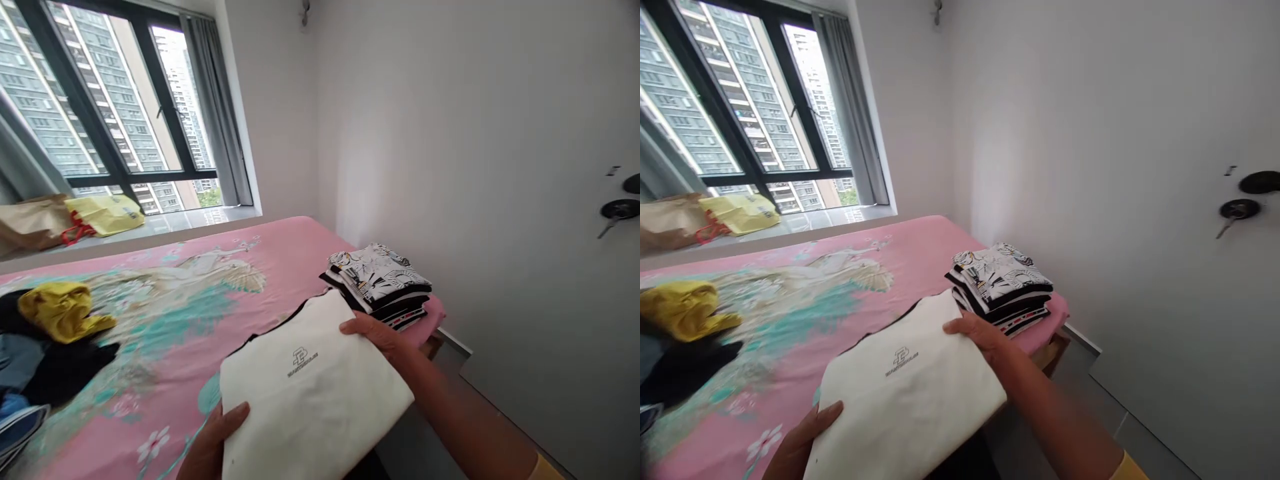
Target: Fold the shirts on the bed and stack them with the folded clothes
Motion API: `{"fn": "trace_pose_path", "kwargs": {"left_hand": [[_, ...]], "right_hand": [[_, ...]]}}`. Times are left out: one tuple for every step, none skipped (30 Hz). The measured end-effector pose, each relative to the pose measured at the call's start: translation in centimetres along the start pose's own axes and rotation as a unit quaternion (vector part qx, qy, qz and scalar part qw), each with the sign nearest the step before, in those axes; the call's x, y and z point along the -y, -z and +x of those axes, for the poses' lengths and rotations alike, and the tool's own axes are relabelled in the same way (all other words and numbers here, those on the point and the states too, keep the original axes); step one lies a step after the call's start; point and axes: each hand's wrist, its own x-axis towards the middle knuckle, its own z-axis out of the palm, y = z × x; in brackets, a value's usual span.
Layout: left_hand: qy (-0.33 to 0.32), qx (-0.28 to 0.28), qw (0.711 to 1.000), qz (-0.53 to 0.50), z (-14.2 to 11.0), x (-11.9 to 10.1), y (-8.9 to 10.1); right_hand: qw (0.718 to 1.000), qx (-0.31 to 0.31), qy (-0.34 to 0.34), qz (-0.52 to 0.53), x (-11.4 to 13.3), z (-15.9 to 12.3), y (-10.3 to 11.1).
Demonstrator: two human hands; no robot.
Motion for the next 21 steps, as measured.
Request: {"fn": "trace_pose_path", "kwargs": {"left_hand": [[-0.018, 0.008, 1.0, 0.02, 1.4, -1.3, -1.8], [-0.033, 0.015, 0.998, 0.041, 2.8, -2.5, -3.8], [-0.054, 0.026, 0.996, 0.065, 4.4, -3.8, -5.9], [-0.077, 0.041, 0.992, 0.087, 5.9, -4.9, -8.1], [-0.102, 0.059, 0.988, 0.104, 7.4, -6.0, -10.4], [-0.125, 0.079, 0.982, 0.115, 8.9, -7.0, -12.7], [-0.146, 0.099, 0.977, 0.122, 10.4, -7.9, -14.9], [-0.166, 0.117, 0.971, 0.128, 11.8, -8.6, -17.1], [-0.183, 0.135, 0.965, 0.133, 13.2, -9.2, -19.2], [-0.196, 0.151, 0.959, 0.138, 14.6, -9.7, -21.1], [-0.205, 0.167, 0.954, 0.142, 16.0, -10.1, -22.8], [-0.21, 0.179, 0.95, 0.145, 17.4, -10.2, -24.3], [-0.214, 0.187, 0.947, 0.147, 18.9, -10.2, -25.5], [-0.216, 0.188, 0.947, 0.146, 20.5, -9.9, -26.4], [-0.215, 0.182, 0.949, 0.144, 22.1, -9.4, -27.0], [-0.206, 0.168, 0.953, 0.144, 23.7, -8.6, -27.2], [-0.187, 0.147, 0.96, 0.148, 25.3, -7.6, -27.2], [-0.16, 0.12, 0.967, 0.158, 26.7, -6.6, -27.0], [-0.131, 0.093, 0.972, 0.171, 28.0, -5.4, -26.6], [-0.109, 0.072, 0.974, 0.183, 28.9, -4.4, -26.0], [-0.098, 0.061, 0.975, 0.192, 29.6, -3.5, -25.5]], "right_hand": [[0.999, -0.014, 0.031, -0.015, 2.0, -0.3, 0.9], [0.998, -0.023, 0.052, -0.029, 4.1, -0.4, 2.0], [0.997, -0.026, 0.066, -0.044, 6.2, -0.5, 3.2], [0.995, -0.024, 0.075, -0.058, 8.3, -0.4, 4.5], [0.994, -0.02, 0.083, -0.071, 10.4, -0.3, 6.0], [0.992, -0.014, 0.091, -0.083, 12.4, -0.2, 7.4], [0.99, -0.013, 0.102, -0.093, 14.4, -0.1, 8.9], [0.988, -0.015, 0.116, -0.101, 16.3, 0.1, 10.4], [0.986, -0.019, 0.129, -0.107, 18.0, 0.2, 11.9], [0.983, -0.025, 0.143, -0.112, 19.5, 0.3, 13.4], [0.98, -0.031, 0.157, -0.115, 20.9, 0.5, 15.0], [0.978, -0.035, 0.17, -0.116, 22.0, 0.7, 16.6], [0.976, -0.038, 0.181, -0.117, 22.7, 1.1, 18.2], [0.974, -0.041, 0.188, -0.119, 23.1, 1.5, 20.1], [0.973, -0.047, 0.19, -0.122, 23.1, 2.0, 22.0], [0.973, -0.058, 0.183, -0.126, 22.8, 2.6, 23.9], [0.975, -0.076, 0.164, -0.131, 22.1, 3.2, 25.9], [0.976, -0.099, 0.136, -0.136, 21.2, 3.7, 27.8], [0.977, -0.122, 0.107, -0.137, 20.0, 4.2, 29.4], [0.977, -0.139, 0.087, -0.134, 18.9, 4.6, 30.9], [0.978, -0.148, 0.078, -0.127, 17.7, 4.8, 32.0]]}}
